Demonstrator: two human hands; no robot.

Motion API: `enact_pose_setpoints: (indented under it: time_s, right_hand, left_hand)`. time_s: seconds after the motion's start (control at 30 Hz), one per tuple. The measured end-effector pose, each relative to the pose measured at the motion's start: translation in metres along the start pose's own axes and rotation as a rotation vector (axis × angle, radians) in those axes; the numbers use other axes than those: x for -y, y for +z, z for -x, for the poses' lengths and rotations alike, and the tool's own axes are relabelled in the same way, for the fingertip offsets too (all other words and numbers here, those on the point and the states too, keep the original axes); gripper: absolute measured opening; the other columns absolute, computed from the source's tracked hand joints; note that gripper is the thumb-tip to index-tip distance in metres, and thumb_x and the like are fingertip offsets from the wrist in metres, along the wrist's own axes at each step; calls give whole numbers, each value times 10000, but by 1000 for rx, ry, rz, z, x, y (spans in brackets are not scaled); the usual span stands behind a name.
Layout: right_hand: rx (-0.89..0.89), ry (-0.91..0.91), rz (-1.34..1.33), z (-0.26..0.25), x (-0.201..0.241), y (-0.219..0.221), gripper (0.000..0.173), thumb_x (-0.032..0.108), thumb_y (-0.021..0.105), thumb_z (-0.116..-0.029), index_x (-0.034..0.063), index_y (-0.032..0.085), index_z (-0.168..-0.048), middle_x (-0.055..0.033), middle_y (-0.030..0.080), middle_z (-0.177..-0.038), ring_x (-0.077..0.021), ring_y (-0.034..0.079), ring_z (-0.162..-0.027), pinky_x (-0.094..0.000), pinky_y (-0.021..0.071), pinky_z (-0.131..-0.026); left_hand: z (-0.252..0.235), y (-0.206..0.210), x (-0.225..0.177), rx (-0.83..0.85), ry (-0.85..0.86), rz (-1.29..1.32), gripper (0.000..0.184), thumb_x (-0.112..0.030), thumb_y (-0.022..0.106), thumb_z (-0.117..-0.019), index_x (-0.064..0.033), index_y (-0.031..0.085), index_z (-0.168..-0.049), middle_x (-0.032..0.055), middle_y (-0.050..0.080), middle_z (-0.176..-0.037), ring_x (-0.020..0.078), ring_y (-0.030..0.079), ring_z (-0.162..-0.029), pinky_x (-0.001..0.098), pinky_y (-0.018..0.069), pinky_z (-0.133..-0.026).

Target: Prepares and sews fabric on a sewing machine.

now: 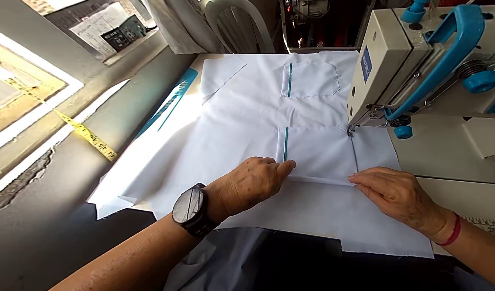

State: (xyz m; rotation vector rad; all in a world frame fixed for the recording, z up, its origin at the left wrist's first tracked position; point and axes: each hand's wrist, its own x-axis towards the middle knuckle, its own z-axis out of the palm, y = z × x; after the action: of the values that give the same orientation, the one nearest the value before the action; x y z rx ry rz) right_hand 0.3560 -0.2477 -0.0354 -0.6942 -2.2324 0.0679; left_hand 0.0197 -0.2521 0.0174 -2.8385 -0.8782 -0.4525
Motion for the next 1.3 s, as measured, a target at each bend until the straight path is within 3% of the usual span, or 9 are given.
enact_pose_setpoints:
  time_s: [0.13, 0.23, 0.3, 0.4, 0.63, 0.83, 0.97, 1.17, 1.3]
  right_hand:
    - [-4, -29, 17, 1, 0, 0, 202, 123, 608, -948, 59, 798, -926, -47, 784, -895, -120, 742, -916, -200, 560, -877]
    - [39, -116, 75, 4, 1, -3, 232, 60, 570, -962, 75, 802, -947, -67, 793, -957, -164, 749, -987, -243, 560, -924]
    - [51, -151, 107, 6, 2, -3, 245, 39, 560, -959, 85, 801, -952, -73, 792, -972, -178, 745, -996, -253, 561, -919]
    - [52, -164, 110, 7, 1, -3, 238, 34, 564, -960, 81, 798, -950, -81, 791, -969, -186, 746, -999, -261, 565, -916]
    - [64, -158, 117, 7, 1, -3, 237, 34, 559, -964, 78, 792, -957, -80, 791, -979, -190, 746, -1004, -264, 569, -911]
    - [62, -151, 115, 6, 1, -3, 230, 44, 565, -962, 74, 793, -945, -82, 792, -966, -186, 748, -998, -256, 563, -916]
    - [64, -151, 102, 3, 1, -3, 228, 56, 575, -955, 76, 800, -928, -80, 794, -946, -179, 754, -979, -255, 567, -910]
    - [124, -207, 132, 4, 2, -9, 249, 37, 553, -976, 86, 796, -972, -81, 790, -996, -200, 740, -1025, -273, 561, -928]
    - [140, -212, 138, 6, 1, -9, 271, 23, 530, -982, 88, 793, -1006, -90, 787, -1039, -210, 736, -1046, -283, 562, -930]
  left_hand:
    - [8, -2, -6, -16, -9, -12, 247, -74, 583, -895, 1, 726, -1081, 29, 613, -612, 166, 602, -516, 285, 488, -475]
    - [22, 3, -9, -88, -43, 39, 180, -145, 587, -969, -56, 741, -996, 26, 716, -770, 160, 717, -751, 273, 581, -687]
    - [37, 11, -4, -146, -81, 168, 199, -176, 594, -977, -86, 771, -988, 15, 769, -929, 128, 729, -954, 240, 573, -862]
    - [50, 17, 2, -161, -84, 303, 225, -164, 597, -969, -80, 790, -1048, 19, 776, -1077, 110, 695, -1106, 227, 530, -985]
    - [43, 23, -18, -249, -166, 148, 269, -318, 642, -949, -103, 797, -989, 21, 782, -998, 128, 720, -1027, 250, 562, -908]
    - [35, 27, -20, -299, -133, 40, 194, -150, 607, -935, -76, 780, -892, 33, 760, -855, 161, 728, -893, 263, 575, -787]
    - [37, 30, -13, -346, -74, 25, 176, -108, 612, -938, -53, 769, -881, 52, 753, -819, 171, 730, -857, 261, 575, -792]
    - [64, 20, 7, -130, -15, 276, 359, -20, 487, -941, -101, 800, -1098, 35, 754, -1203, 150, 660, -1221, 277, 479, -1084]
    - [70, 18, 7, -99, -36, 375, 397, -79, 457, -906, -70, 782, -1135, 52, 729, -1263, 159, 616, -1287, 316, 440, -1124]
